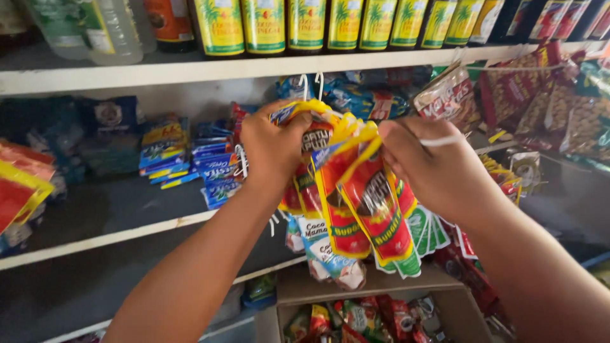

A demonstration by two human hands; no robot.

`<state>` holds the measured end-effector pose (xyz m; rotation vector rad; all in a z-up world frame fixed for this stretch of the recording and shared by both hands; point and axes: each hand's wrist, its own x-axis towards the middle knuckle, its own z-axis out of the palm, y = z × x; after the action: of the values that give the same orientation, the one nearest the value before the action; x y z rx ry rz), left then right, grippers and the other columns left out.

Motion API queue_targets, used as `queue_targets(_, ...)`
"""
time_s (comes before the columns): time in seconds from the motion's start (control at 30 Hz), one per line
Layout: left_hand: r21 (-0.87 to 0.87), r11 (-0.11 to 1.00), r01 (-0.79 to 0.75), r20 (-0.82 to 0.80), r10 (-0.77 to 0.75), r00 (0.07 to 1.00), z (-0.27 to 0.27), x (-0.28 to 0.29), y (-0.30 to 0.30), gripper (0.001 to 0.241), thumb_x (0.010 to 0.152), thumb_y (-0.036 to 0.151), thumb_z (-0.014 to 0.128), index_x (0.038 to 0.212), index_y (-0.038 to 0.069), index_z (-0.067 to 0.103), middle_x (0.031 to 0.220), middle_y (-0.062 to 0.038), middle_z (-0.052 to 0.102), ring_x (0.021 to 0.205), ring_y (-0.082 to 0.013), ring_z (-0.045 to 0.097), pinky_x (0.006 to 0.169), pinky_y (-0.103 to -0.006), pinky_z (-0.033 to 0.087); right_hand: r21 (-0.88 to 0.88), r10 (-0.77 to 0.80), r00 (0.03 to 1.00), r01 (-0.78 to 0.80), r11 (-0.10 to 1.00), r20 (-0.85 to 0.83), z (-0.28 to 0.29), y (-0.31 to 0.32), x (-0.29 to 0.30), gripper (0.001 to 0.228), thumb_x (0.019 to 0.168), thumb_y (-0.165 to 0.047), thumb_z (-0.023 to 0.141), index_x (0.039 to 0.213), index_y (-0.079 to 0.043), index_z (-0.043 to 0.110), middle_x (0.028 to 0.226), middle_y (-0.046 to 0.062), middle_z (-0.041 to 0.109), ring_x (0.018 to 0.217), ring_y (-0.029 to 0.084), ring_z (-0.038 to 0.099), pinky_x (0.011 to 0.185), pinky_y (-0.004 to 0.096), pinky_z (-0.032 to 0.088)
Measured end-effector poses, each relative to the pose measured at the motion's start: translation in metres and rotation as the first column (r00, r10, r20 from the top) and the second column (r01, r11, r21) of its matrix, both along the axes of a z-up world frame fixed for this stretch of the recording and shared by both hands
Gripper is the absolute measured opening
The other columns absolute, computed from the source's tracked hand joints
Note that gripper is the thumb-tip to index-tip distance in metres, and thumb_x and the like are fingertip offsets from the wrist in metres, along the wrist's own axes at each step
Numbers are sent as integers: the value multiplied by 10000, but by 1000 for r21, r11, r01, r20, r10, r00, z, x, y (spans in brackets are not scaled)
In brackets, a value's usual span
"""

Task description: Organizing various food and condiment sachets from a box and hanging them on display hooks in a store.

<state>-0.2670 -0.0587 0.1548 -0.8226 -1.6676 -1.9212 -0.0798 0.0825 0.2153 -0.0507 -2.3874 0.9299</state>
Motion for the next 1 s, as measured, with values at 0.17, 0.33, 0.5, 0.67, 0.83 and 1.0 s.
queue_targets(0.17, -47, 999, -13, 29, 15, 999, -32, 62, -63, 241, 844, 134, 761, 1055, 19, 788, 937, -89, 815, 825, -117, 743, 769, -279, 585, -64, 37, 998, -33, 997, 51, -37, -43, 48, 424, 1042, -320, 515, 744, -28, 589, 584, 23, 518, 556, 110, 440, 508, 325, 410)
queue_targets(0.33, -115, 989, -94, 144, 110, 983, -82, 109, -123, 250, 850, 161, 786, 1047, 6, 783, 899, -77, 808, 820, -88, 696, 759, -269, 573, -6, 96, 990, -96, 995, 104, -81, -84, 81, 331, 1005, -258, 538, 779, -27, 608, 575, 61, 542, 554, 149, 468, 523, 352, 449)
queue_targets(0.5, -182, 975, -126, 299, 177, 938, -138, 139, -179, 246, 850, 107, 766, 1050, -34, 782, 900, -50, 805, 826, -79, 688, 757, -254, 555, -70, 249, 930, -239, 969, 271, -130, -121, 87, 278, 985, -210, 596, 790, -12, 596, 613, 137, 570, 552, 254, 507, 541, 396, 466)
queue_targets(0.67, -70, 991, -111, 545, 132, 828, -189, 137, -214, 252, 848, 79, 756, 1074, -27, 789, 891, -57, 789, 789, -88, 683, 703, -257, 563, -89, 360, 894, -350, 933, 266, -182, -159, 67, 267, 991, -187, 606, 806, 3, 583, 673, 177, 581, 598, 344, 534, 575, 418, 457)
queue_targets(0.83, -83, 984, -156, 576, 175, 799, -236, 97, -248, 259, 845, 81, 772, 1082, -23, 783, 892, -59, 773, 783, -94, 666, 695, -264, 559, -120, 392, 901, -375, 919, 185, -222, -198, 27, 277, 1008, -189, 602, 817, 12, 596, 702, 191, 591, 640, 367, 543, 592, 424, 454)
queue_targets(1.0, -210, 947, -242, 312, 299, 902, -268, 43, -284, 215, 868, 61, 753, 1067, -19, 767, 916, -58, 773, 846, -102, 677, 780, -263, 548, -363, 363, 897, -260, 895, 253, -251, -249, -20, 298, 1018, -222, 575, 827, 5, 598, 647, 122, 583, 586, 196, 461, 567, 375, 464)
